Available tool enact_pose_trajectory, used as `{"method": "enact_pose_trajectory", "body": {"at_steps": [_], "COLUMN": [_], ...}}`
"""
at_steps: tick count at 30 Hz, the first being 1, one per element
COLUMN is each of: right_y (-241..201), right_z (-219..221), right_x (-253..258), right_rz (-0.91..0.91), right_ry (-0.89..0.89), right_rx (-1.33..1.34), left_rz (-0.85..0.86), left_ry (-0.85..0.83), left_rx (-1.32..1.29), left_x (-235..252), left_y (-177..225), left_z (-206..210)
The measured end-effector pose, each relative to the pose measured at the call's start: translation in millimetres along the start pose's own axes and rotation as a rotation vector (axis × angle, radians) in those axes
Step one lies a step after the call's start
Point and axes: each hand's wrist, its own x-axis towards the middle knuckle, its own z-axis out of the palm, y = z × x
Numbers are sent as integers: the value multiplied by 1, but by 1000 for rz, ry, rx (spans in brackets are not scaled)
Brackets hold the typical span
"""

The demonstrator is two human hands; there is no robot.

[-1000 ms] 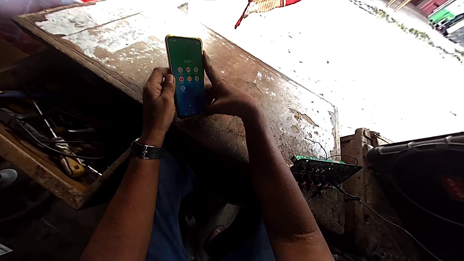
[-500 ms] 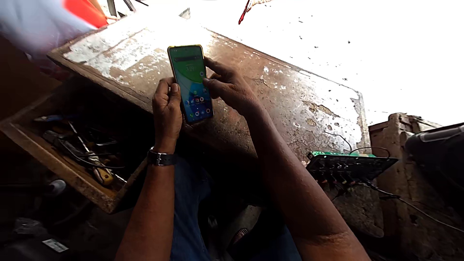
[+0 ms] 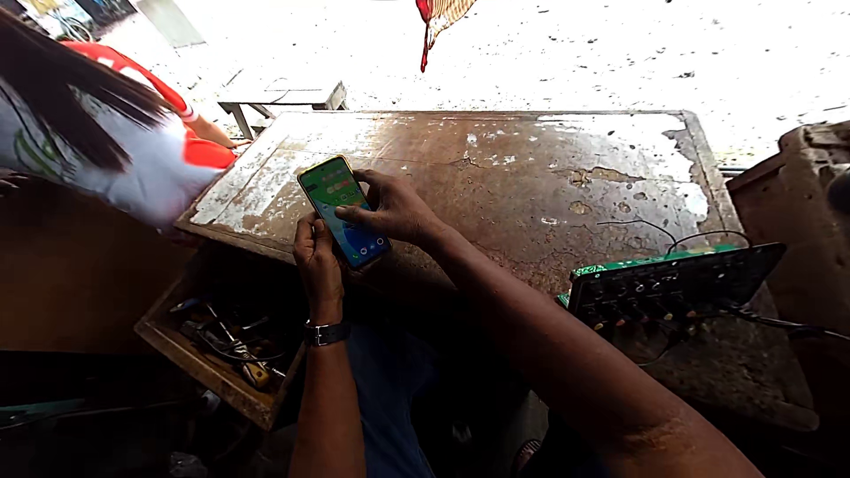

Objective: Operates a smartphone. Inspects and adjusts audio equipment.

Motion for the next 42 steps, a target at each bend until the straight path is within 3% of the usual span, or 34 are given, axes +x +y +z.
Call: {"method": "enact_pose_trajectory", "body": {"at_steps": [23,42], "right_y": [-7,-9], "right_z": [0,0], "right_x": [2,1], "right_rz": [-29,-66], "right_ry": [264,286], "right_rx": [30,-43], "left_rz": [85,78], "left_ry": [-62,-56], "left_rx": [21,-6], "left_x": [-12,-7], "left_y": [5,3], "left_z": [2,5]}}
